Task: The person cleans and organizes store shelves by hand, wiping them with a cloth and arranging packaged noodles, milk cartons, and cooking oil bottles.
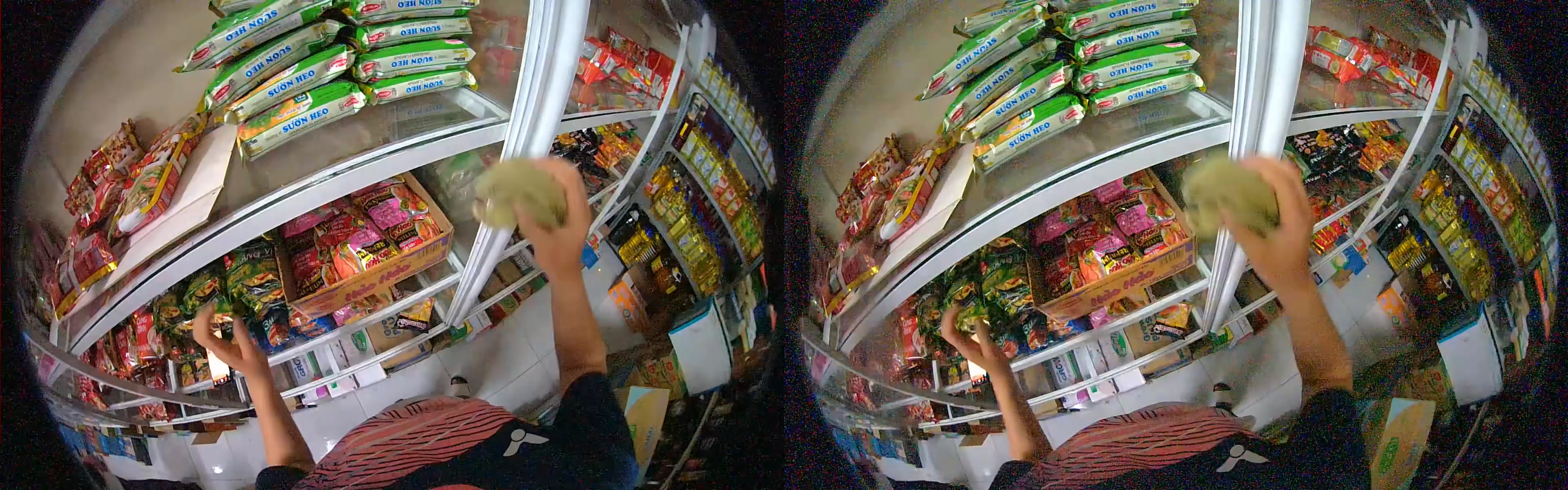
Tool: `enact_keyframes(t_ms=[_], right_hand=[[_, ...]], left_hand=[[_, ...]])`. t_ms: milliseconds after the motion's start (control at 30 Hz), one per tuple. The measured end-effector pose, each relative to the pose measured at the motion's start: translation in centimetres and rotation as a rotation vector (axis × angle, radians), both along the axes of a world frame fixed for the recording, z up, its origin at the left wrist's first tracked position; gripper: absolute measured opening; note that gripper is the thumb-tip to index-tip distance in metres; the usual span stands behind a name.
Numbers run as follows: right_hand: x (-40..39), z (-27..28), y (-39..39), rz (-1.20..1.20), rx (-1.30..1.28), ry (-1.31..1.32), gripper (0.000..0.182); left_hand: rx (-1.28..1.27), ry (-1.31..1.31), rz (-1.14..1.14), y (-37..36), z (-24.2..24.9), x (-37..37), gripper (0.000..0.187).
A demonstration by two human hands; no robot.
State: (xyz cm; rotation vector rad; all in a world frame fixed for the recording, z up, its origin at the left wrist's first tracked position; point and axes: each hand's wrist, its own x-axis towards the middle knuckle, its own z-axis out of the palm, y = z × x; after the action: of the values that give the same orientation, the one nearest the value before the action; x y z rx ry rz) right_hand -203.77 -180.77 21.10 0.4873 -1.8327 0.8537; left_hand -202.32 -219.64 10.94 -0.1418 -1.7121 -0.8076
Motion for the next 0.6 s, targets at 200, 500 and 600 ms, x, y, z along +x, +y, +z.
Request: enact_keyframes(t_ms=[200, 500, 600], right_hand=[[-6.7, 6.0, -3.1, -0.027, 0.299, 0.057, 0.041], [-6.6, 6.0, -11.6, 0.139, 0.542, 0.015, 0.04], [-6.4, 6.1, -7.5, 0.152, 0.471, 0.048, 0.033]], left_hand=[[-0.539, 0.103, 0.089, 4.0, 9.2, -2.2, 0.035], [-0.612, 0.191, 0.128, 3.3, 0.5, -3.9, 0.032], [-0.458, -0.324, 0.351, -2.2, -5.4, -2.9, 0.031]])
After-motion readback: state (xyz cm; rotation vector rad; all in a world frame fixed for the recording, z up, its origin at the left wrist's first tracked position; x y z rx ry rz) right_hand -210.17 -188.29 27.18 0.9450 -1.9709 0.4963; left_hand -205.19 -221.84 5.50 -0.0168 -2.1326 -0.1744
